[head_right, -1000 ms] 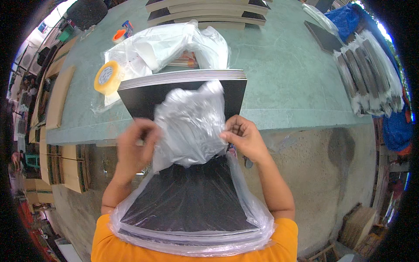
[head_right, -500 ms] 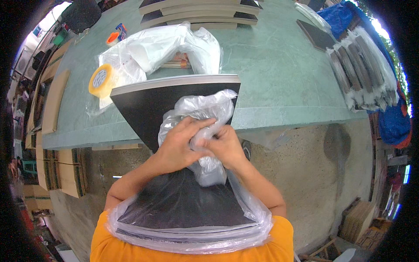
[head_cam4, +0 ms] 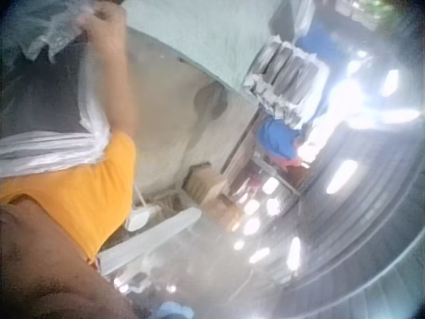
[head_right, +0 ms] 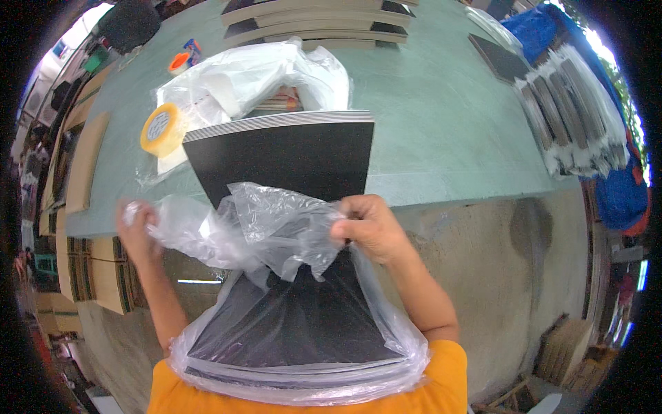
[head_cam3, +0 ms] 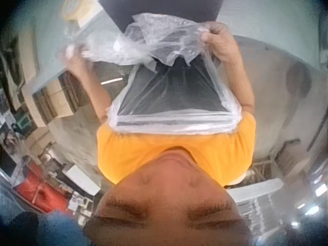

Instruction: The person packages black folders into individual plastic bags by hand, sliding each folder into a bag and smoothing the plastic before placing it into a larger stack.

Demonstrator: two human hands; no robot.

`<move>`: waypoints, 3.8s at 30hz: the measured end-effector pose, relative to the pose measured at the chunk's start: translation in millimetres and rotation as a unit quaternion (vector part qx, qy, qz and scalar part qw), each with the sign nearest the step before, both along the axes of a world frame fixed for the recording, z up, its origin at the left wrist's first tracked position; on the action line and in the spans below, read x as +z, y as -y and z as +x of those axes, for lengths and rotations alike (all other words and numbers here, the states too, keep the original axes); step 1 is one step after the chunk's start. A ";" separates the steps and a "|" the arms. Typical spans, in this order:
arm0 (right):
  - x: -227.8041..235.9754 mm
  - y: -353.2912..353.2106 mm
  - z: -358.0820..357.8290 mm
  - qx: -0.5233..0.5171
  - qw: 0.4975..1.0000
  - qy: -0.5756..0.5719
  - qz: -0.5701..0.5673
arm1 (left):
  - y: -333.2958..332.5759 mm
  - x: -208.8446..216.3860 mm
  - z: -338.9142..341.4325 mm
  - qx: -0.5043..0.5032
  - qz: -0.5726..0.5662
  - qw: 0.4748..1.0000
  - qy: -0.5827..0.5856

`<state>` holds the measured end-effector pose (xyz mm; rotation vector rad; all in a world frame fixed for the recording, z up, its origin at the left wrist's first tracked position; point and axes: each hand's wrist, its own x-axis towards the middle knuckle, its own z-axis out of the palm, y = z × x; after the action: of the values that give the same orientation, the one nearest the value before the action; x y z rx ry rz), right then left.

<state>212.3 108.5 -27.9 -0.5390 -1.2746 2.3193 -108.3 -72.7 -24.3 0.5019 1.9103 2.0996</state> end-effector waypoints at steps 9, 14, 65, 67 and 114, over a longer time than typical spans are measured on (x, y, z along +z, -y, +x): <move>15.7 4.2 -23.4 -0.014 0.969 -0.189 -0.159 | -34.0 6.6 63.8 -0.376 -0.166 0.890 -0.195; 15.6 9.8 -12.5 -0.028 0.996 0.010 0.086 | -24.4 40.3 18.2 0.058 -0.123 0.948 -0.287; 53.7 -15.6 1.1 -0.281 0.547 0.307 0.726 | -43.2 53.6 32.3 -0.150 -0.317 0.750 -0.561; 51.3 -11.0 15.5 -0.288 0.621 0.246 0.686 | -34.4 53.0 33.2 -0.159 -0.261 0.774 -0.555; -178.8 12.5 55.8 -0.139 0.906 0.384 0.110 | 21.1 -75.0 30.0 -0.535 -0.418 0.624 0.387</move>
<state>268.1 95.9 -206.7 -1.5382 -1.6185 1.7241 -78.3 -93.8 -99.3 0.2709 1.2252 0.3731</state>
